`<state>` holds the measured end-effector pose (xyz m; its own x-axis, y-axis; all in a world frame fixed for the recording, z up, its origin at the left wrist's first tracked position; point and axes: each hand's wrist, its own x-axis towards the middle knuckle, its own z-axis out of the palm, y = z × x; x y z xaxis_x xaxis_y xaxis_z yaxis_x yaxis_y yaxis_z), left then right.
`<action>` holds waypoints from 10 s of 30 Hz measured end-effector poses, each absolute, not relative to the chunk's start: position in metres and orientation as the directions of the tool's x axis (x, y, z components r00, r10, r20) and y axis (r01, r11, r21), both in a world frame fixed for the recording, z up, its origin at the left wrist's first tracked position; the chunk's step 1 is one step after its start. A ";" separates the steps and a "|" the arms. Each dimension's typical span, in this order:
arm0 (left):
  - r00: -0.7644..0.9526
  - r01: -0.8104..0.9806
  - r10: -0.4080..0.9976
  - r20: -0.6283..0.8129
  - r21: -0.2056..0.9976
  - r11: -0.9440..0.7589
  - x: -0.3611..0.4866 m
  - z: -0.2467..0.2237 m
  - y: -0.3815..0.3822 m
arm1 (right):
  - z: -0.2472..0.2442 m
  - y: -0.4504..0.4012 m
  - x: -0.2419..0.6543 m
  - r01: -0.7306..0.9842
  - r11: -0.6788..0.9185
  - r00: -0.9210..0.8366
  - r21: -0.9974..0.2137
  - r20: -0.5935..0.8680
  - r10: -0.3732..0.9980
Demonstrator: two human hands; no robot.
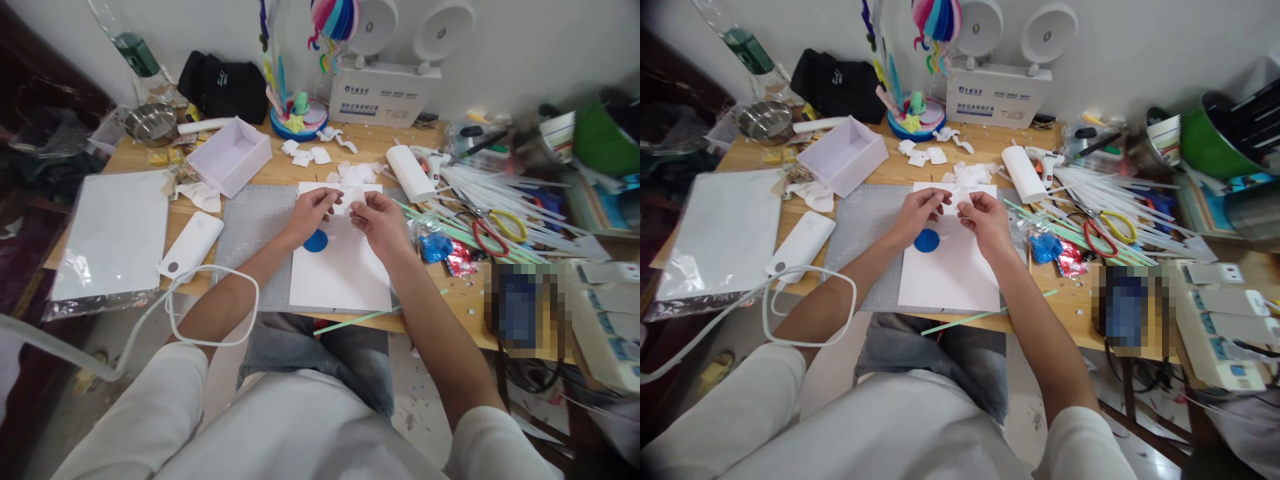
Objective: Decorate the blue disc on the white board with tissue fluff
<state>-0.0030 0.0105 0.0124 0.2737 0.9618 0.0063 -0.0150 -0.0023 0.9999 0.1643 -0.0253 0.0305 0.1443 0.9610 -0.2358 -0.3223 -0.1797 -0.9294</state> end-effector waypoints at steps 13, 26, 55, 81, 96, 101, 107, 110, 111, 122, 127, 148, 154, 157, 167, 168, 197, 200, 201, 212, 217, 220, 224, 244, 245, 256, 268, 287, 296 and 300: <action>0.349 -0.189 0.937 0.014 0.980 0.056 0.001 0.009 0.009 | 0.021 -0.032 0.155 -0.453 -0.189 0.113 -0.871 -0.266 0.957; 0.342 -0.131 0.935 -0.089 0.981 0.142 -0.005 0.006 0.012 | 0.018 -0.031 0.147 -0.416 -0.179 0.201 -0.892 -0.282 0.938; 0.347 -0.182 0.924 -0.162 0.955 0.236 -0.003 0.009 0.010 | 0.011 -0.033 0.145 -0.269 -0.034 0.349 -0.962 -0.130 0.928; 0.377 -0.157 0.918 -0.124 0.968 0.196 0.003 0.013 0.001 | 0.011 -0.047 0.154 0.548 0.248 0.262 -0.799 0.445 0.856; 0.321 -0.001 0.946 0.046 0.999 -0.048 0.004 0.008 -0.001 | 0.011 -0.047 0.153 0.269 0.159 0.313 -0.950 0.242 0.918; 0.307 0.066 0.949 0.074 0.993 -0.099 0.003 0.008 -0.001 | 0.009 -0.045 0.154 0.088 0.103 0.317 -0.991 0.126 0.940; 0.298 0.069 0.952 0.074 0.993 -0.099 0.002 0.010 0.000 | 0.007 -0.041 0.156 -0.024 0.071 0.256 -0.997 0.062 0.965; 0.307 0.083 0.950 0.057 0.993 -0.086 0.002 0.012 0.000 | 0.004 -0.039 0.158 0.002 0.052 0.238 -0.999 0.051 0.970; 0.307 0.086 0.951 0.048 0.993 -0.077 0.002 0.012 0.000 | 0.003 -0.038 0.158 0.001 0.047 0.235 -0.999 0.046 0.971; 0.317 0.009 0.947 -0.054 0.999 0.054 0.002 0.011 0.003 | 0.001 -0.036 0.161 -0.139 0.027 0.241 -0.990 -0.007 0.970; 0.372 0.000 0.926 -0.061 0.998 0.066 0.002 0.012 0.002 | 0.002 -0.036 0.159 -0.130 0.051 0.273 -0.990 0.014 0.962; 0.341 -0.072 0.930 -0.137 0.983 0.171 0.001 0.020 0.001 | 0.022 -0.046 0.156 -0.287 -0.191 0.086 -0.939 -0.223 0.971; 0.165 0.074 0.986 0.000 0.997 -0.013 0.004 0.015 -0.001 | 0.018 -0.049 0.153 0.002 0.052 0.315 -0.999 0.050 0.948; 0.110 0.167 0.982 0.156 0.971 -0.173 0.005 0.014 -0.006 | 0.018 -0.050 0.153 0.167 0.151 0.429 -0.974 0.210 0.879; 0.307 0.161 0.920 0.242 0.940 -0.301 0.005 0.017 -0.015 | 0.014 -0.049 0.153 -0.067 0.058 0.243 -0.996 0.040 0.969; 0.310 0.177 0.916 0.253 0.932 -0.317 0.004 0.017 -0.015 | 0.014 -0.048 0.153 -0.086 0.046 0.245 -0.995 0.024 0.969; 0.558 0.613 0.766 0.319 0.464 -0.640 -0.001 0.008 -0.013 | 0.008 -0.043 0.155 -0.159 -0.070 0.292 -0.985 -0.114 0.950; 0.562 0.621 0.755 0.337 0.432 -0.655 -0.001 0.008 -0.014 | 0.009 -0.043 0.155 -0.155 -0.071 0.299 -0.985 -0.115 0.947; 0.561 0.620 0.753 0.343 0.429 -0.657 -0.001 0.007 -0.014 | 0.008 -0.043 0.155 -0.151 -0.068 0.300 -0.986 -0.111 0.947; 0.483 0.444 0.786 0.386 0.665 -0.600 0.000 0.004 -0.011 | 0.007 -0.044 0.155 -0.119 -0.025 0.282 -0.993 -0.058 0.958; 0.451 0.414 0.820 0.353 0.731 -0.542 0.002 0.005 -0.009 | 0.008 -0.047 0.154 -0.027 0.028 0.287 -0.999 0.019 0.958; 0.417 0.391 0.838 0.352 0.763 -0.515 0.003 0.006 -0.009 | 0.009 -0.048 0.152 0.006 0.050 0.286 -0.999 0.050 0.957; 0.354 0.319 0.868 0.348 0.828 -0.462 0.004 0.009 -0.010 | 0.012 -0.048 0.152 -0.039 0.031 0.275 -0.999 0.019 0.961; 0.316 0.322 0.863 0.394 0.811 -0.488 0.002 0.010 -0.005 | 0.017 -0.048 0.154 0.005 0.055 0.282 -0.998 0.054 0.958; 0.332 0.323 0.858 0.392 0.807 -0.494 0.002 0.009 -0.005 | 0.015 -0.048 0.154 0.055 0.065 0.271 -0.996 0.078 0.959; 0.384 0.305 0.844 0.374 0.811 -0.499 0.004 0.007 -0.006 | 0.007 -0.046 0.155 0.052 0.054 0.232 -0.997 0.065 0.971; 0.377 0.228 0.865 0.332 0.872 -0.434 0.005 0.010 -0.008 | 0.007 -0.051 0.155 0.506 0.223 0.281 -0.833 0.404 0.871; 0.387 0.159 0.884 0.262 0.925 -0.344 0.002 0.009 -0.005 | 0.010 -0.045 0.157 -0.013 -0.025 0.339 -1.000 -0.028 0.940; 0.373 0.120 0.896 0.241 0.945 -0.304 0.001 0.009 -0.002 | 0.010 -0.041 0.164 -0.150 -0.068 0.348 -0.986 -0.117 0.930; 0.333 0.150 0.916 0.222 0.947 -0.284 0.001 0.007 0.000 | 0.013 -0.034 0.173 -0.001 -0.026 0.415 -1.000 -0.024 0.909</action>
<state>0.0008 0.0000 0.0073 0.3332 0.9164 0.2217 0.1500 -0.2836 0.9471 0.1726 -0.0340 0.0127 0.4153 0.9094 -0.0240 -0.0011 -0.0259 -0.9997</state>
